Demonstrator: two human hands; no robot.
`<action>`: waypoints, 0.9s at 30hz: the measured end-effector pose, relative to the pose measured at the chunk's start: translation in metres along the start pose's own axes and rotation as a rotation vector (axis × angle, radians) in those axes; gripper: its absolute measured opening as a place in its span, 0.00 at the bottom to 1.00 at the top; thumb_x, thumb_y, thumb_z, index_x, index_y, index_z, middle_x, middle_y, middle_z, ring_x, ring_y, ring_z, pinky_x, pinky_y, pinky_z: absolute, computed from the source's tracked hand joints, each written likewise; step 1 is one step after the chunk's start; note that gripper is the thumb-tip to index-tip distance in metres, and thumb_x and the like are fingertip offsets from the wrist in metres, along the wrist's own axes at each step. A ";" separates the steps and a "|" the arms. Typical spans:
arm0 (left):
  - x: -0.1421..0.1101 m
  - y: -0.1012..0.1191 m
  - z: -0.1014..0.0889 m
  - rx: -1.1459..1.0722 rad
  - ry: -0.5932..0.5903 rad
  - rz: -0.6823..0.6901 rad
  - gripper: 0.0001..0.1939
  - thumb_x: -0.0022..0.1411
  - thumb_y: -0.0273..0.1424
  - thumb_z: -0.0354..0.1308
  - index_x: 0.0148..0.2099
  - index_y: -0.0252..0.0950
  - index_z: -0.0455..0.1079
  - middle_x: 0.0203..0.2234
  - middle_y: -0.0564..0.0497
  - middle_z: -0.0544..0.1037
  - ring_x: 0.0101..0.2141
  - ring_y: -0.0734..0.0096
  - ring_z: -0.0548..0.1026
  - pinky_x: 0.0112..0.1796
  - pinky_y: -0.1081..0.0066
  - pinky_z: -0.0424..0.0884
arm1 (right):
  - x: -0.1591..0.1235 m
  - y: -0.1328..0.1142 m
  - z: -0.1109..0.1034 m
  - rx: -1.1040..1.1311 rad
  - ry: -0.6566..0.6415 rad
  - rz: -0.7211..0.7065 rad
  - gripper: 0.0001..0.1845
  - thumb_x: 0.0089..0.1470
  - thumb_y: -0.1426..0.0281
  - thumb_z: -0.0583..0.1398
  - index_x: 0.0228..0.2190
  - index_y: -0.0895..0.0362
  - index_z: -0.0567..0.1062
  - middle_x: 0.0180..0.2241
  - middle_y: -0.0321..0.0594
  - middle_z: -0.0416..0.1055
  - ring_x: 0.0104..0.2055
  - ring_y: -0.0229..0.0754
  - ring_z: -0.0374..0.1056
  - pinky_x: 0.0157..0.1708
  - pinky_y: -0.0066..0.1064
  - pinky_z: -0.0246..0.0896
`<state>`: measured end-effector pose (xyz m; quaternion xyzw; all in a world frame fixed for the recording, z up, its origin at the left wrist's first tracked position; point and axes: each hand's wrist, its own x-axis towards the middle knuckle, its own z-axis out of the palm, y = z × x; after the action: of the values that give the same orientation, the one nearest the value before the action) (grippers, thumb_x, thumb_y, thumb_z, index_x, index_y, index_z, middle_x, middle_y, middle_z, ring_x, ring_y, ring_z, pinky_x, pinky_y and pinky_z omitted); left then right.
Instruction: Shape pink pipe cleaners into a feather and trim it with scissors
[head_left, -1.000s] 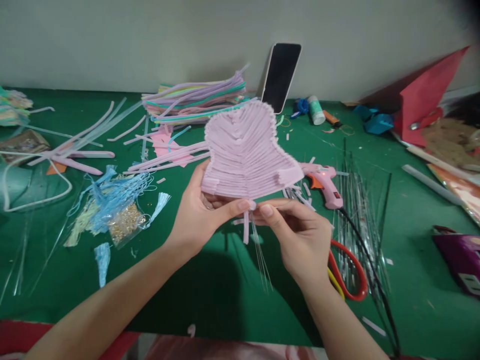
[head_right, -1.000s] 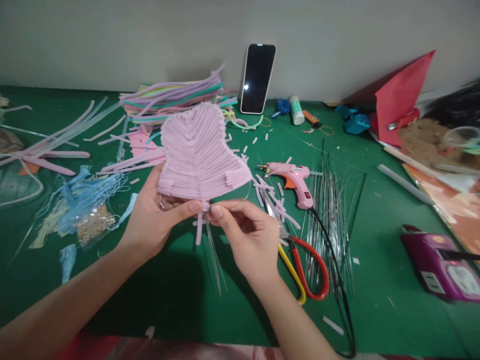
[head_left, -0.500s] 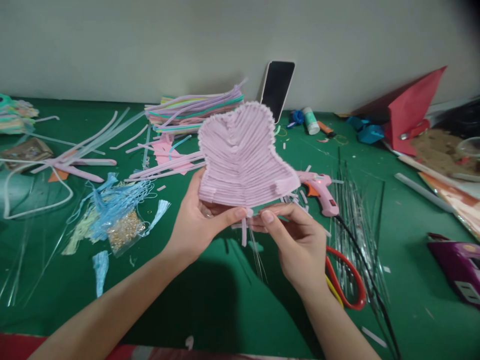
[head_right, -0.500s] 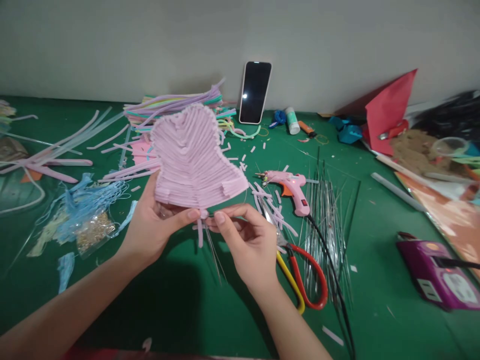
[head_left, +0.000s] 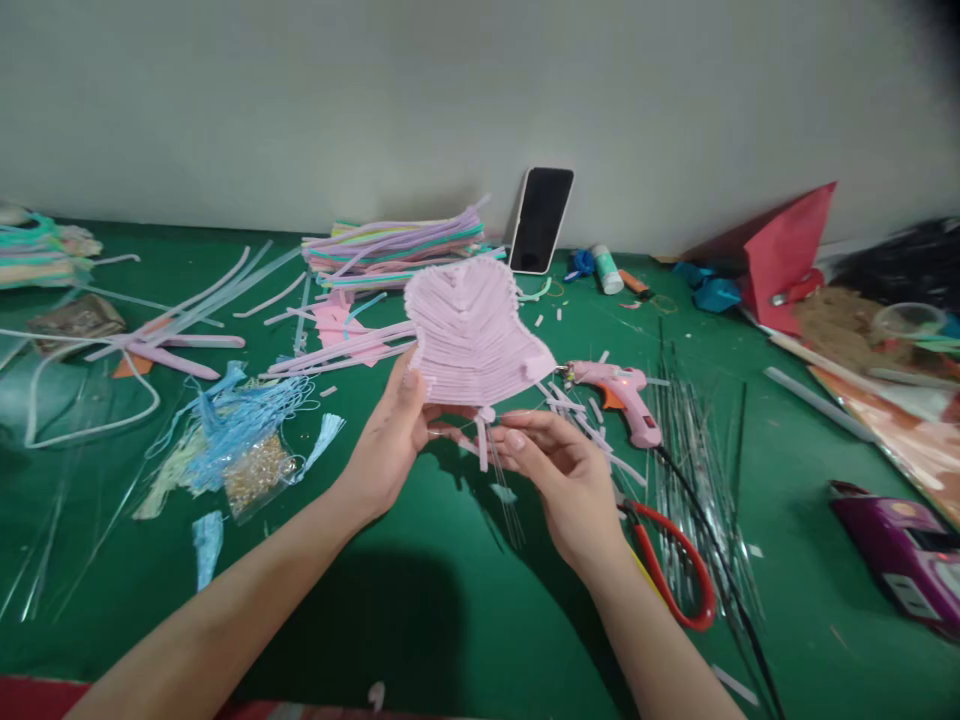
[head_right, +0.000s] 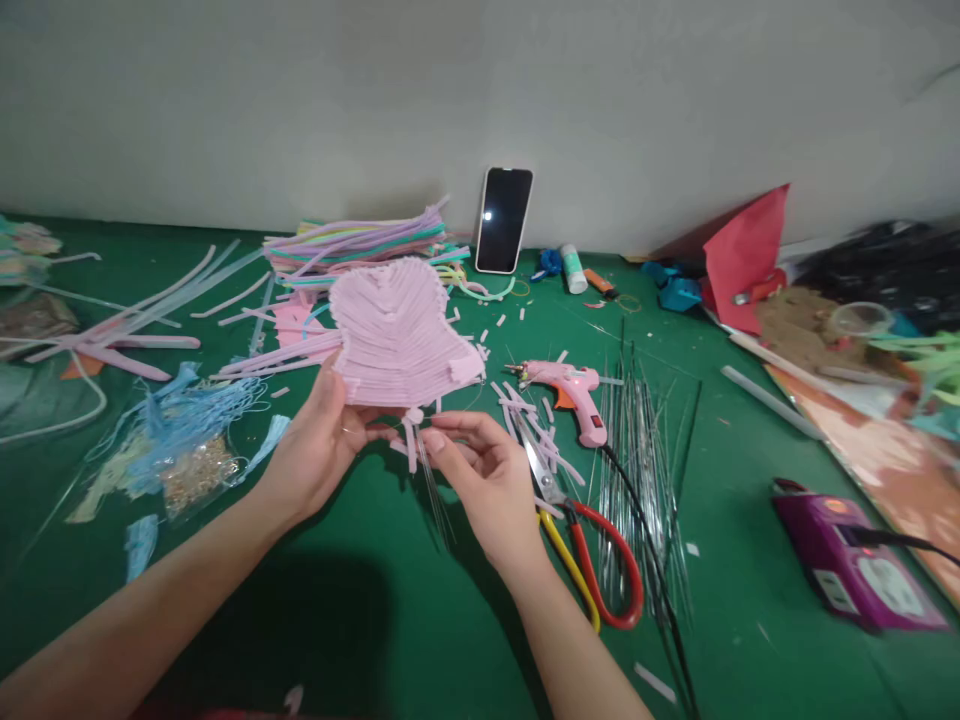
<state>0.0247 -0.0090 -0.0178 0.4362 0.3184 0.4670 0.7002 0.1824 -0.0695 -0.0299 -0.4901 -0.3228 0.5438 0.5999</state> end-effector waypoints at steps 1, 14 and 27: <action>0.001 0.000 0.000 -0.019 -0.008 -0.003 0.26 0.68 0.47 0.48 0.65 0.47 0.54 0.53 0.47 0.73 0.44 0.60 0.76 0.38 0.65 0.75 | 0.001 0.001 0.001 0.011 0.008 0.034 0.13 0.45 0.62 0.69 0.33 0.55 0.78 0.30 0.37 0.78 0.32 0.38 0.75 0.36 0.30 0.72; 0.001 -0.004 0.001 -0.081 -0.133 -0.025 0.23 0.70 0.46 0.43 0.60 0.42 0.59 0.49 0.45 0.75 0.45 0.57 0.74 0.39 0.62 0.70 | 0.002 0.001 0.008 0.068 -0.013 0.076 0.10 0.44 0.60 0.70 0.26 0.54 0.80 0.24 0.35 0.76 0.27 0.39 0.73 0.32 0.30 0.70; 0.002 -0.003 -0.001 -0.090 -0.118 0.005 0.21 0.70 0.44 0.43 0.60 0.43 0.61 0.47 0.47 0.76 0.42 0.61 0.75 0.37 0.64 0.72 | 0.002 0.002 0.007 0.105 -0.063 0.102 0.11 0.46 0.60 0.68 0.28 0.55 0.81 0.27 0.38 0.78 0.30 0.40 0.75 0.36 0.31 0.71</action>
<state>0.0261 -0.0071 -0.0209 0.4320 0.2542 0.4561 0.7353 0.1758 -0.0661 -0.0296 -0.4564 -0.2872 0.6050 0.5859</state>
